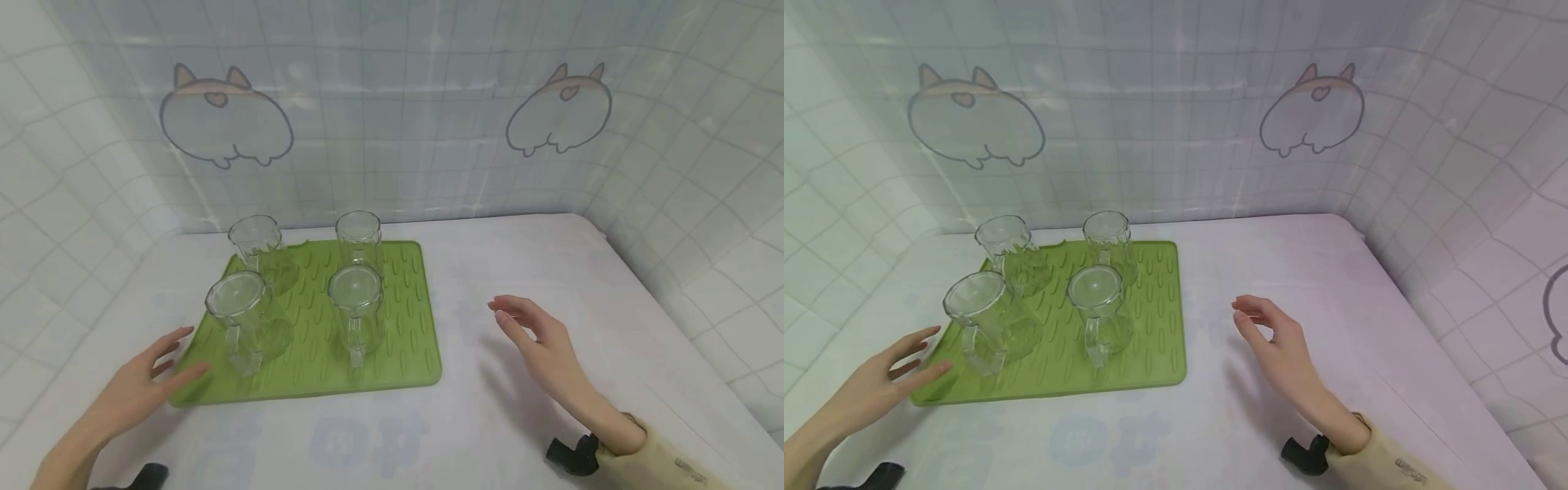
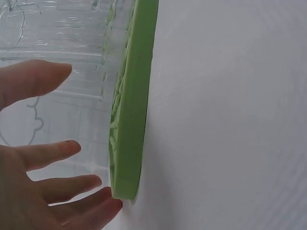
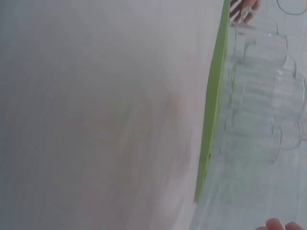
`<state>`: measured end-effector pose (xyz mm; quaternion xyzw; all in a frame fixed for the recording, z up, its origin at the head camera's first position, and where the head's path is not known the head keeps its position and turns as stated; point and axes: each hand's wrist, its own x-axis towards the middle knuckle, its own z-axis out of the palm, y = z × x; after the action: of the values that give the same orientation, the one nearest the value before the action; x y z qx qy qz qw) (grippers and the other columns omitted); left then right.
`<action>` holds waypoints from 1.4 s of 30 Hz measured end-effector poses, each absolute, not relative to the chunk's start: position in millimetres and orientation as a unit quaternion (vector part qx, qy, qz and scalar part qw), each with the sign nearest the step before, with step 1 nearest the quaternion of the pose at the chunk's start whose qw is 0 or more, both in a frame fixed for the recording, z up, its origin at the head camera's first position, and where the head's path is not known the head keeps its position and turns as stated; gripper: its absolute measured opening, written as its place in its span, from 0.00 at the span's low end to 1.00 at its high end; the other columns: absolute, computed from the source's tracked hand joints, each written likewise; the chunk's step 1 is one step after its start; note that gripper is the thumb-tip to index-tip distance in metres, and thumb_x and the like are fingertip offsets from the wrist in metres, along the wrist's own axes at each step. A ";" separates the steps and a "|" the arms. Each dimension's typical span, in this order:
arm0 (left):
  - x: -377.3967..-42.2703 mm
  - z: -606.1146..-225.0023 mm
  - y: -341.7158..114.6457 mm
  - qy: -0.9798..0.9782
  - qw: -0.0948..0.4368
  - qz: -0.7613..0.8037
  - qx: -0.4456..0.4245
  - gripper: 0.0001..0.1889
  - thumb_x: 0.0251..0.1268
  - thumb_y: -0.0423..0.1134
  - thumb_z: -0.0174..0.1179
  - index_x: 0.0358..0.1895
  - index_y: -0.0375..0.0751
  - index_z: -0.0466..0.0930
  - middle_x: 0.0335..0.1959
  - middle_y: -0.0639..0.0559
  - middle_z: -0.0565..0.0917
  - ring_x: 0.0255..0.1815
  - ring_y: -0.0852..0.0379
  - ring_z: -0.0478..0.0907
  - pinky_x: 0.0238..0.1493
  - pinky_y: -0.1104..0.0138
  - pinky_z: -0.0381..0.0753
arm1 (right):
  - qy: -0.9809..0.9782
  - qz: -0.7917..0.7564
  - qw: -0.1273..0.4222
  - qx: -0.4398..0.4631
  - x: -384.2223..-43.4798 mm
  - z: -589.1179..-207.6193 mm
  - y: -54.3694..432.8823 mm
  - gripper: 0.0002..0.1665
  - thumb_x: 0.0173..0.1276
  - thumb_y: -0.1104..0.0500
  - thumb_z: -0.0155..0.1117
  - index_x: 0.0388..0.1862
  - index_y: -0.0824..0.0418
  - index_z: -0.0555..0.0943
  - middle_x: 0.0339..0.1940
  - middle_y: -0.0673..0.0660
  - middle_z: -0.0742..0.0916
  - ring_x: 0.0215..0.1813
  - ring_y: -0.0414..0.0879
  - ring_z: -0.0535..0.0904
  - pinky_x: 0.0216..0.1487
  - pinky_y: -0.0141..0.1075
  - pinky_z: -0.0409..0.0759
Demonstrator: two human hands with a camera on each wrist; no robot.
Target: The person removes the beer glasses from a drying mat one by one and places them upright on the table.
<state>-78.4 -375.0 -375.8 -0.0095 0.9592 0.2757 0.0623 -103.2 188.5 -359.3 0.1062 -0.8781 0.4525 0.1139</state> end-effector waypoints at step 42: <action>-81.5 -386.3 -375.1 0.958 0.057 0.281 -0.008 0.45 0.71 0.56 0.59 0.77 0.28 0.51 0.72 0.19 0.56 0.68 0.19 0.59 0.61 0.42 0.71 | -0.768 0.610 0.004 0.195 -91.8 -364.3 87.7 0.16 0.73 0.62 0.60 0.58 0.64 0.80 0.53 0.59 0.87 0.56 0.57 0.82 0.64 0.35 0.79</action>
<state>-81.5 -375.1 -386.3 -0.0082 0.9580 0.2809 0.0571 -91.8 87.7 -364.3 0.1948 -0.7685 0.6095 0.0037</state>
